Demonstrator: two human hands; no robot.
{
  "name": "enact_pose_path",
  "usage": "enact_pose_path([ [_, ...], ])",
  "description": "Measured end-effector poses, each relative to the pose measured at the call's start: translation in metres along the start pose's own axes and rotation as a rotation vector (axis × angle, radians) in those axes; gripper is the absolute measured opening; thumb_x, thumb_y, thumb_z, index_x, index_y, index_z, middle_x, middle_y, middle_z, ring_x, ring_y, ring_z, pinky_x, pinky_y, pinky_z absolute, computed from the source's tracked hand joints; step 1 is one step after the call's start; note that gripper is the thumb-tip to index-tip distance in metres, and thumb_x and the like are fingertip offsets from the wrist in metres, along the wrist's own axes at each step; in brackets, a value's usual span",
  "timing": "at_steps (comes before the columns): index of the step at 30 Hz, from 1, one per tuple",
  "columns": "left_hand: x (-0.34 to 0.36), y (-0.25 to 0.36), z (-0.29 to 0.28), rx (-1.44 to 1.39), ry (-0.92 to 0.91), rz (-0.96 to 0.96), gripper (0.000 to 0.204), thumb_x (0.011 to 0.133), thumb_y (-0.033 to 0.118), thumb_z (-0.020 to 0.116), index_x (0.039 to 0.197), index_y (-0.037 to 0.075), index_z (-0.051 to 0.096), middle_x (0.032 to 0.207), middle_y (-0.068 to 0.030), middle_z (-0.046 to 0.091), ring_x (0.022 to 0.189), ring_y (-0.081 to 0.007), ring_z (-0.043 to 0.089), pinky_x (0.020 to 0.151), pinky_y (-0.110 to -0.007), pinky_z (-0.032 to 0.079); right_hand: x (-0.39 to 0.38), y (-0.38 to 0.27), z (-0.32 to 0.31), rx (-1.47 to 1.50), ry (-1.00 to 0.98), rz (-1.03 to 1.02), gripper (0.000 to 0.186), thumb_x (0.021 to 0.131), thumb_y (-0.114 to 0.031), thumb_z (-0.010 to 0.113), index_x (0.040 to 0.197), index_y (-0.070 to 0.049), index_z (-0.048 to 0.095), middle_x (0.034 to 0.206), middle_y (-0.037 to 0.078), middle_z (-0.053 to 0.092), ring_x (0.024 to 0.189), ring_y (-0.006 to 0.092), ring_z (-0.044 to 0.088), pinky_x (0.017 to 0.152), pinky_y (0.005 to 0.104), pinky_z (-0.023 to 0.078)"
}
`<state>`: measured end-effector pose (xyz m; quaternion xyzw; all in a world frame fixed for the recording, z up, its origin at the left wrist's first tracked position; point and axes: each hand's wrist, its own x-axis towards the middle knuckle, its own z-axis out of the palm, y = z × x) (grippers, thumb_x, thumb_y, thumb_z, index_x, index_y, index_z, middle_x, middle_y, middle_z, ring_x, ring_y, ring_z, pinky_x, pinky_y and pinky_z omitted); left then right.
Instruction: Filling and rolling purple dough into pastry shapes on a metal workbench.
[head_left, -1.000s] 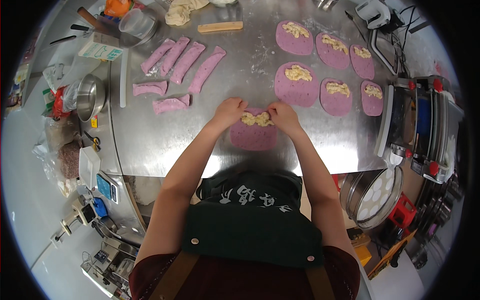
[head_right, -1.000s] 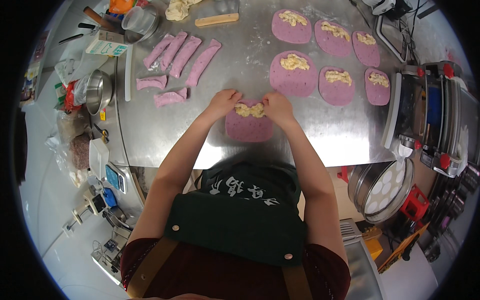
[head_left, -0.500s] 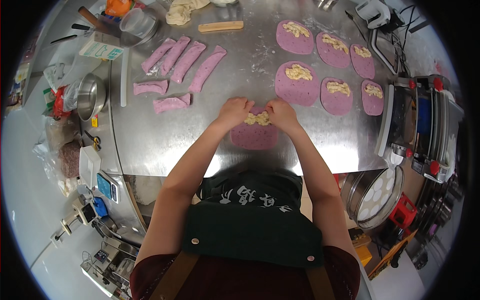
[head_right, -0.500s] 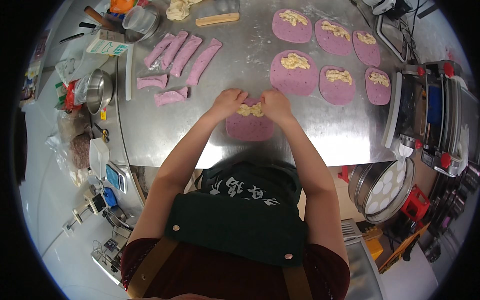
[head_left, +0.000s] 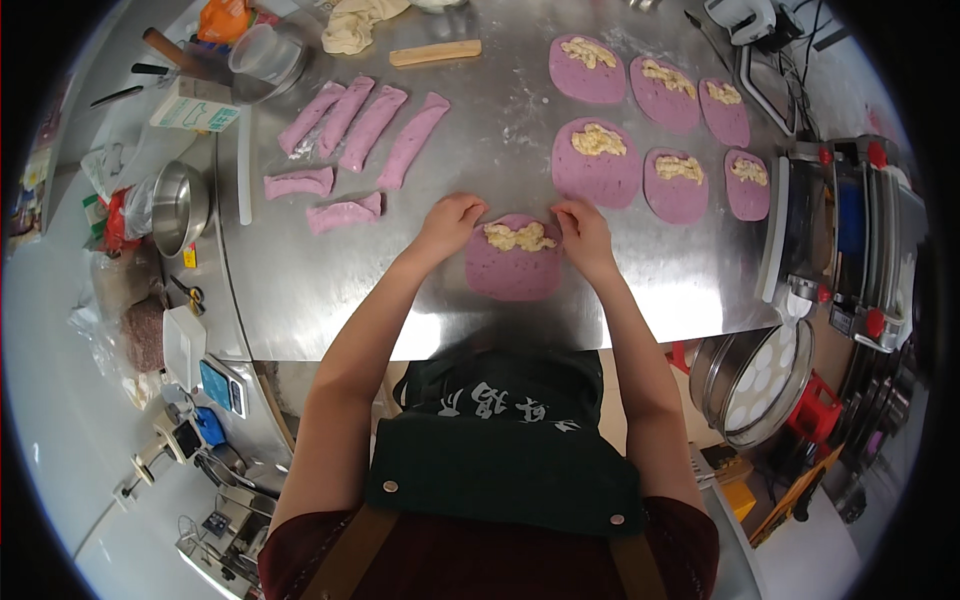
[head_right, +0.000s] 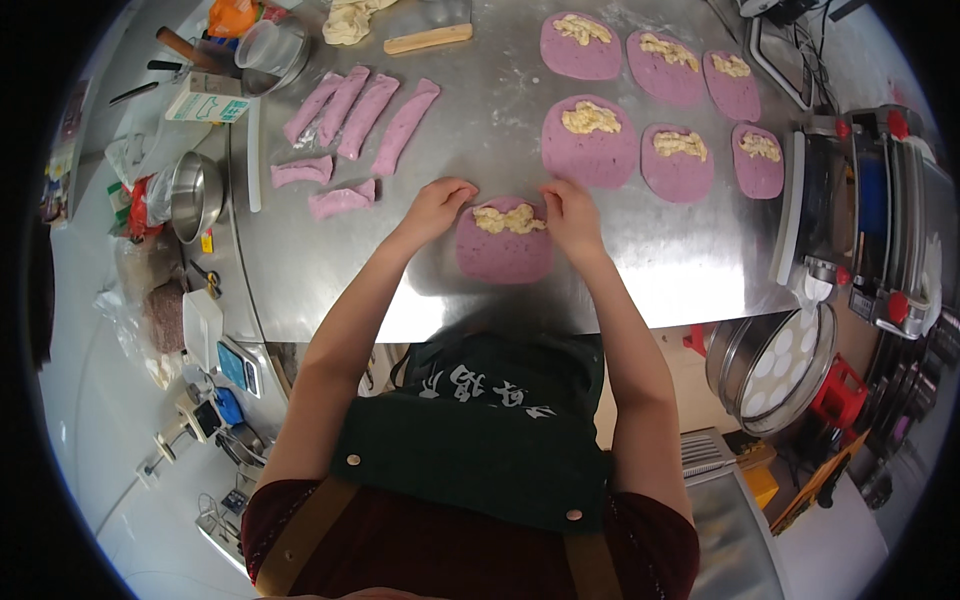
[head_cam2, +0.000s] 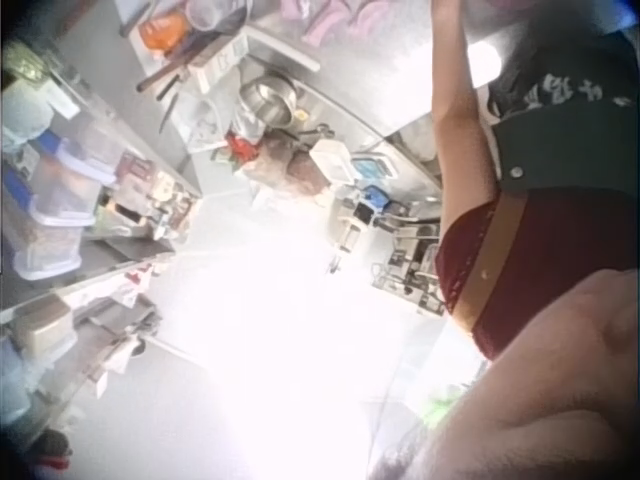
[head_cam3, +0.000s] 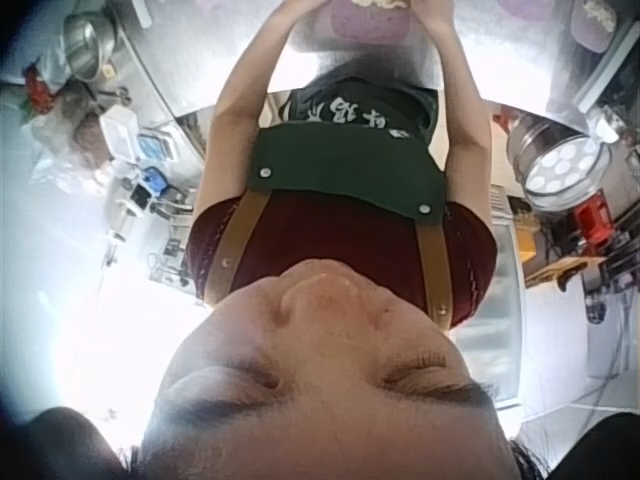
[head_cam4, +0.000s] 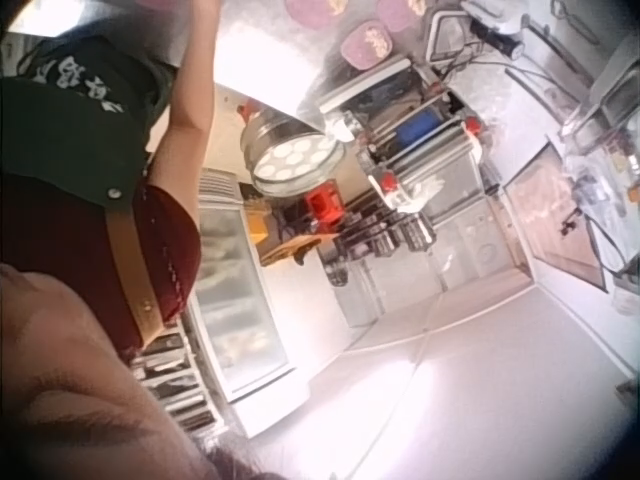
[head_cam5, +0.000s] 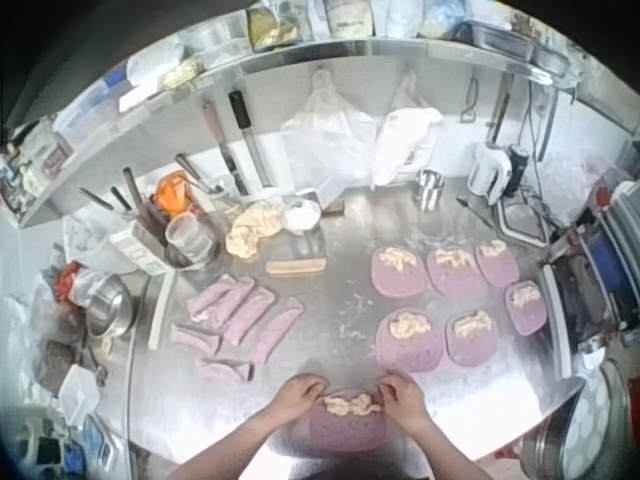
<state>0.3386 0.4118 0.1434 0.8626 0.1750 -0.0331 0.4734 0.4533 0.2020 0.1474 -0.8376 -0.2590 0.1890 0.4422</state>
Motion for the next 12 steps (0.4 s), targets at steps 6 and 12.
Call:
enact_pose_path([
  [6,0.007,0.003,0.007,-0.098,-0.011,-0.018,0.02,0.089,0.012,0.051,0.1,0.002,0.064,0.093,-0.0116,0.065,0.087,-0.0216,0.063,0.077,-0.03,0.048,-0.011,0.016,0.002,0.051,0.11,0.035,0.013,0.082,-0.007,0.057,0.092,-0.003,0.063,0.085,0.013,0.06,0.074,0.0278,0.059,0.065,0.0354,0.046],
  [12,0.007,0.0,0.012,-0.165,-0.039,-0.14,0.021,0.091,0.012,0.049,0.104,0.004,0.064,0.098,-0.0127,0.065,0.09,-0.0214,0.063,0.081,-0.029,0.047,-0.023,0.022,-0.002,0.098,0.052,0.101,0.016,0.08,-0.007,0.059,0.095,-0.003,0.063,0.089,0.013,0.06,0.077,0.0273,0.06,0.069,0.0349,0.048],
])
